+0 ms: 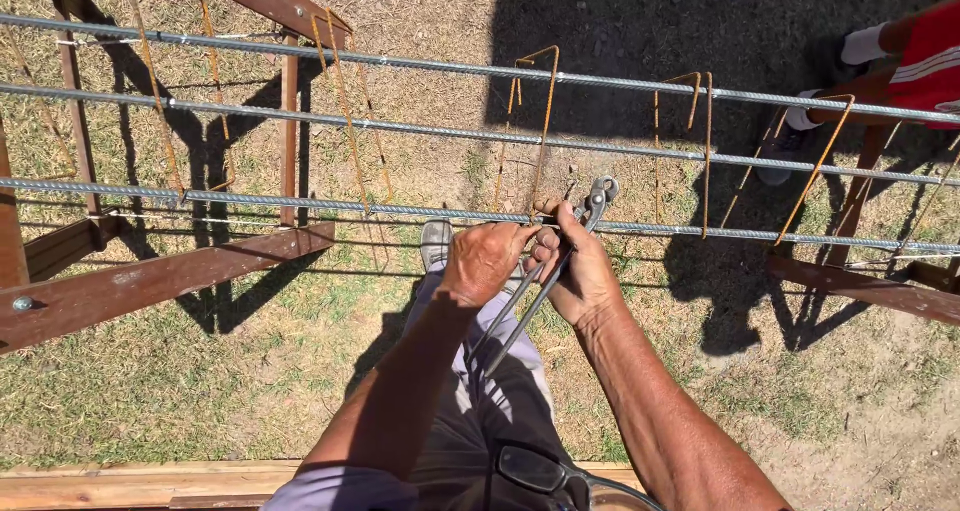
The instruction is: Tying rebar rods together with wire using pliers to create a structural cage
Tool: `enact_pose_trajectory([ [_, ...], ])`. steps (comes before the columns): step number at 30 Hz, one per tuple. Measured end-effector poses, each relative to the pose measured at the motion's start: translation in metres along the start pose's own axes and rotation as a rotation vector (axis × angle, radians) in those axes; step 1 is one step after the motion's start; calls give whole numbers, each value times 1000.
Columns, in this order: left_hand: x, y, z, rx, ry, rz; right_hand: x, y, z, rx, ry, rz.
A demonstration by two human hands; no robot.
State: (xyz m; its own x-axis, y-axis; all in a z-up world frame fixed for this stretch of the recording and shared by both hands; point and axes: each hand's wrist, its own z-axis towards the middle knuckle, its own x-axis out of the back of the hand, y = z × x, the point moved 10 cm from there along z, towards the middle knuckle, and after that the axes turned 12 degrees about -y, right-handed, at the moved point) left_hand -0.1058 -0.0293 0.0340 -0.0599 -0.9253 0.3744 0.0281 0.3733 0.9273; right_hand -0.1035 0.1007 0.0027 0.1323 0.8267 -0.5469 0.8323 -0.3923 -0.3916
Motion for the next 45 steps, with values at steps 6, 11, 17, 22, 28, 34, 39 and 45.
enact_pose_trajectory([
  [6, -30, -24, -5, -18, -137, 306, 7, -13, 13, -104, 100, -172],
  [11, -22, -20, -3, 80, -112, 273, 12, -11, 10, -190, 128, -214],
  [17, -43, -46, -10, 96, -133, 358, 10, -25, 9, -175, 75, -574],
  [22, -48, -42, -17, 253, -304, 162, 24, -26, 22, -121, 44, -805],
  [28, -35, -4, -26, 414, -213, 29, 15, -31, 13, -38, 38, -991],
  [34, -34, -9, -44, 698, 25, -182, -11, -45, -8, 126, 93, -1282],
  [39, -28, -1, -48, 699, 75, -31, -17, -46, -18, 187, 151, -1368],
  [45, -15, 38, -31, 780, -92, 75, -8, -46, -14, 134, 162, -1300],
])
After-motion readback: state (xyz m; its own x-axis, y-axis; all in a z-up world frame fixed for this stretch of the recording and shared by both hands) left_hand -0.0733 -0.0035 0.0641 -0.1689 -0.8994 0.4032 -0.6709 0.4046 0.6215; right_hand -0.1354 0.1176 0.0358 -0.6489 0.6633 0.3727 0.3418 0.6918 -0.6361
